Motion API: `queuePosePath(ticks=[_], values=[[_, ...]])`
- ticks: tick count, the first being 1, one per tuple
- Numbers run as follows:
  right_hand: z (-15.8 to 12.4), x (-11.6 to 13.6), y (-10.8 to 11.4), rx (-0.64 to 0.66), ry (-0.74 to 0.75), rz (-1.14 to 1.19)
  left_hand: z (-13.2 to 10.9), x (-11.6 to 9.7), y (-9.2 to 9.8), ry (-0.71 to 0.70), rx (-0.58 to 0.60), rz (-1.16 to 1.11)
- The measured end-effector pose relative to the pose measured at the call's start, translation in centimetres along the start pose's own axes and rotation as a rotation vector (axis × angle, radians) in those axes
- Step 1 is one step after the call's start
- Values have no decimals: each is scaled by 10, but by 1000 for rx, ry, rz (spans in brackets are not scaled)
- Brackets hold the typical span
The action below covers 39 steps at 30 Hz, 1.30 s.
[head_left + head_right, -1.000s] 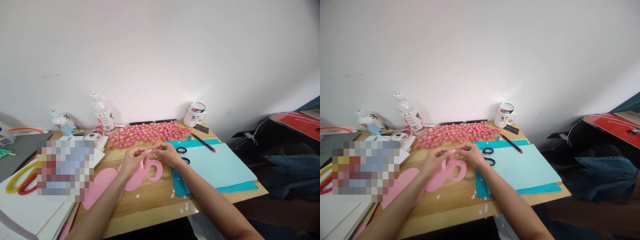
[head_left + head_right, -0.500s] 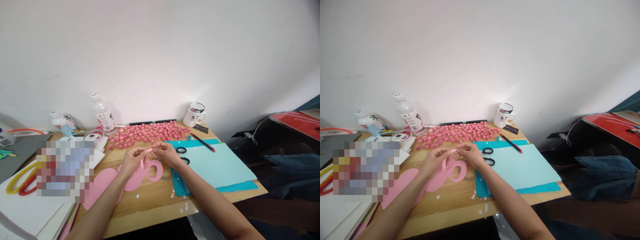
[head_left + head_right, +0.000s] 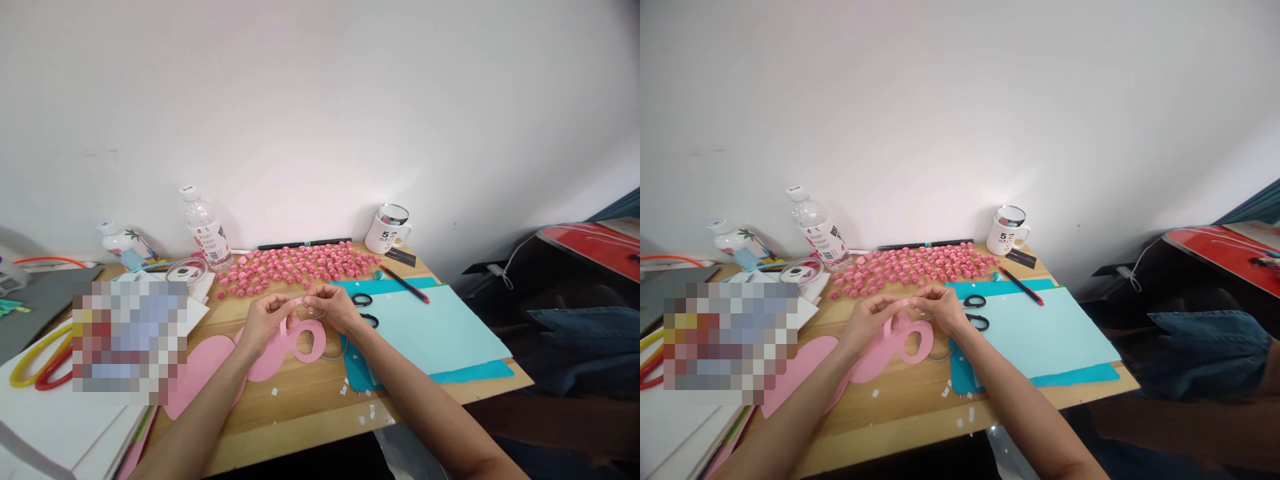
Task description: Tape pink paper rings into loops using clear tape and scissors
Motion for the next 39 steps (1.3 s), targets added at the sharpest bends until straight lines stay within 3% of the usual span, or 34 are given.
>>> queuePosePath(ticks=[18,39], values=[[1,-6,4,-33,-48,35,-2,-5,0,21,-21,-31],[-3,0,-9,81,-18,-47,-3,-9,-2,1,0,-53]])
Point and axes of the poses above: each hand's wrist, its own z-axis towards the middle knuckle, its own y-axis out of the back of the hand, x = y × z, the point moved 8 cm from there along z, towards the middle knuckle, and after that the axes turned 12 degrees about z, right-handed, at the moved point
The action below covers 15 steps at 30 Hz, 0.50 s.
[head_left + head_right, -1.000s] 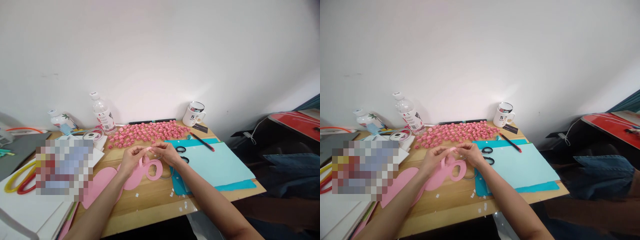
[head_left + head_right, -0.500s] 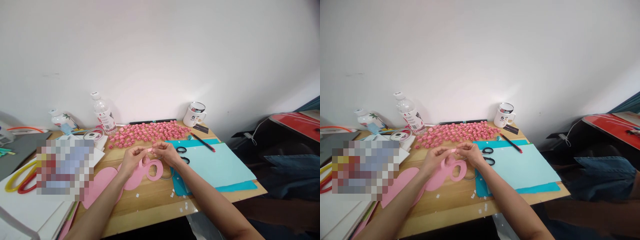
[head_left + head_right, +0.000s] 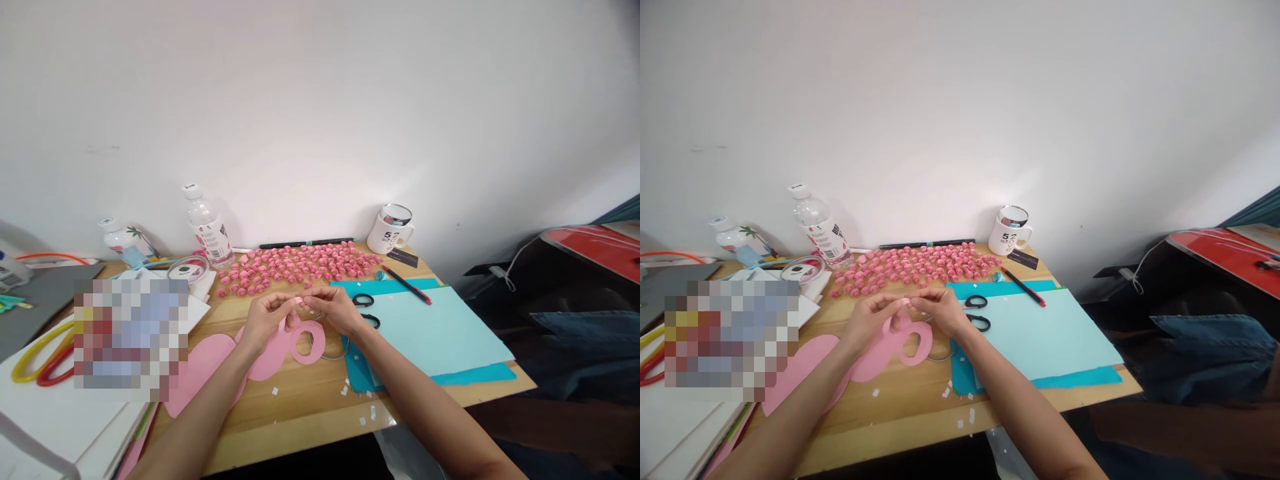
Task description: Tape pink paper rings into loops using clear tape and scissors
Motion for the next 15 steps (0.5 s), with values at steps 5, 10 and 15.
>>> queuePosePath(ticks=[5,10,15], values=[[1,-3,3,-12,-19,26,0,4,0,30,-7,-11],[1,-3,6,-37,-7,72,1,9,-1,30,5,-32],[1,-4,6,-34,-3,54,2,10,0,40,-7,-45]])
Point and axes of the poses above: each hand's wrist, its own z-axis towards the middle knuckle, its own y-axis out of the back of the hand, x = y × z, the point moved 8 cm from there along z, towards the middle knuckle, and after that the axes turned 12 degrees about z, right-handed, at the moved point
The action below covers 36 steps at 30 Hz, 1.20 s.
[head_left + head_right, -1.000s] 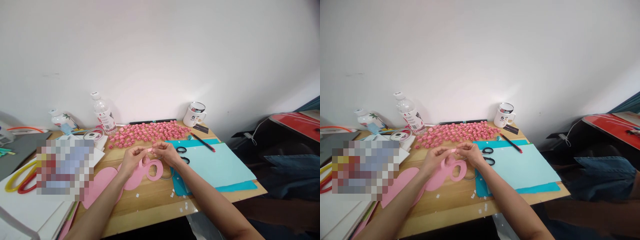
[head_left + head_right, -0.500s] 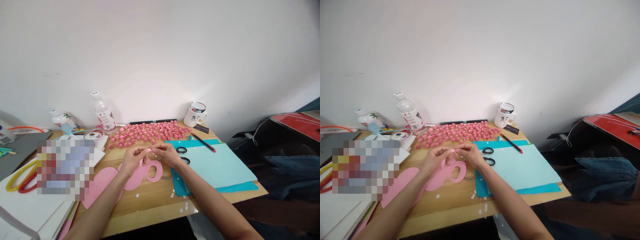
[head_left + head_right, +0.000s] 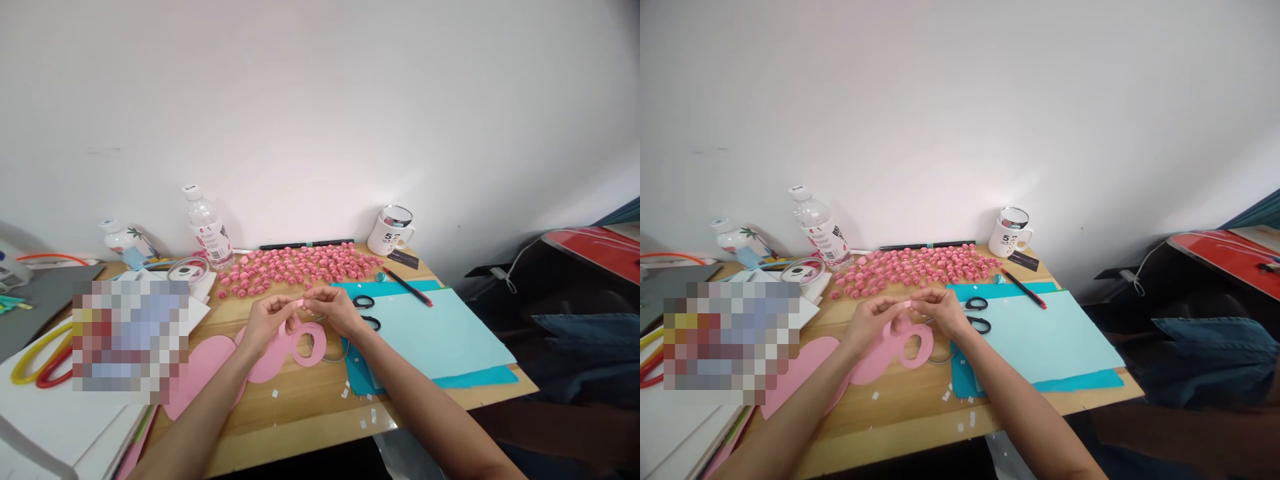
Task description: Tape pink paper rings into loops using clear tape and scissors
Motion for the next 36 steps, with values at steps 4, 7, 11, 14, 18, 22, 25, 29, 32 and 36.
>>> queuePosePath(ticks=[4,7,11,14,18,22,25,29,32,36], values=[[-1,2,-1,-10,2,-17,1,1,-1,-5,8,7],[-2,3,-3,-19,-13,-39,1,4,0,-3,8,2],[-3,6,-5,-12,15,-84,1,2,0,-8,15,20],[-2,7,-3,-29,46,-103,0,-3,-1,-23,20,34],[-2,6,-3,-11,30,-124,-1,-7,1,-28,2,42],[-3,6,-5,27,17,-142,0,-8,1,-34,-1,44],[-2,5,-4,20,11,-134,0,-7,0,-37,4,44],[-1,2,1,-14,10,-71,0,-4,0,-45,14,39],[0,1,2,-20,13,-54,-1,-5,-1,-51,23,45],[-1,2,1,-14,15,-74,-1,-6,-1,-34,13,63]])
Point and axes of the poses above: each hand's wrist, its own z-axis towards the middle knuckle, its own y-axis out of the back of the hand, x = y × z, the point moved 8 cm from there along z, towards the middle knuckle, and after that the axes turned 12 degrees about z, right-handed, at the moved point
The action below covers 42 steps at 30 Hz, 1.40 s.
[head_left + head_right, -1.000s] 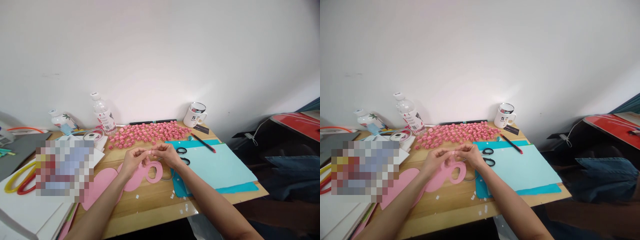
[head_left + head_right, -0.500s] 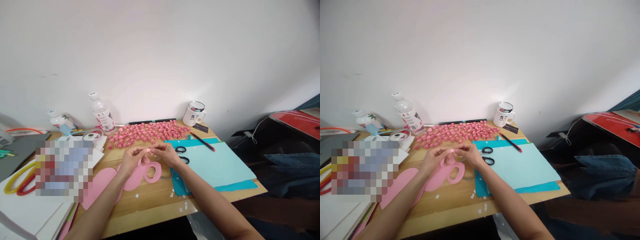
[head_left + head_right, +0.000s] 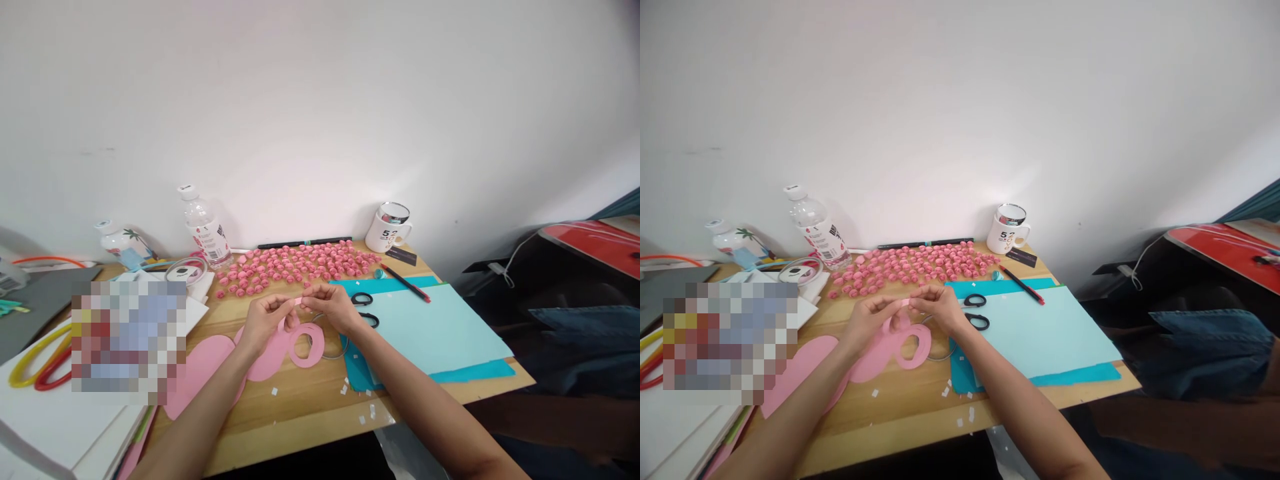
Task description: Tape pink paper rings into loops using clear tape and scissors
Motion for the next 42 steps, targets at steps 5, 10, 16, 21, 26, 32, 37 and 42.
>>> queuePosePath(ticks=[5,10,16,21,26,32,37,42], values=[[-1,2,-2,5,10,-37,-1,-2,-1,-5,9,11],[-1,2,0,-17,23,-32,-2,-5,0,-6,0,3],[-1,1,-2,5,-1,-36,-1,-4,0,1,-7,-19],[0,1,3,-37,0,39,2,6,1,3,6,39],[-1,5,0,-27,20,45,3,9,4,-14,-11,61],[-2,8,-1,-30,47,7,2,5,4,-21,-22,85],[2,0,5,-51,5,83,1,4,5,-13,-33,79],[3,-5,7,-56,-20,100,2,5,5,-28,-23,70]])
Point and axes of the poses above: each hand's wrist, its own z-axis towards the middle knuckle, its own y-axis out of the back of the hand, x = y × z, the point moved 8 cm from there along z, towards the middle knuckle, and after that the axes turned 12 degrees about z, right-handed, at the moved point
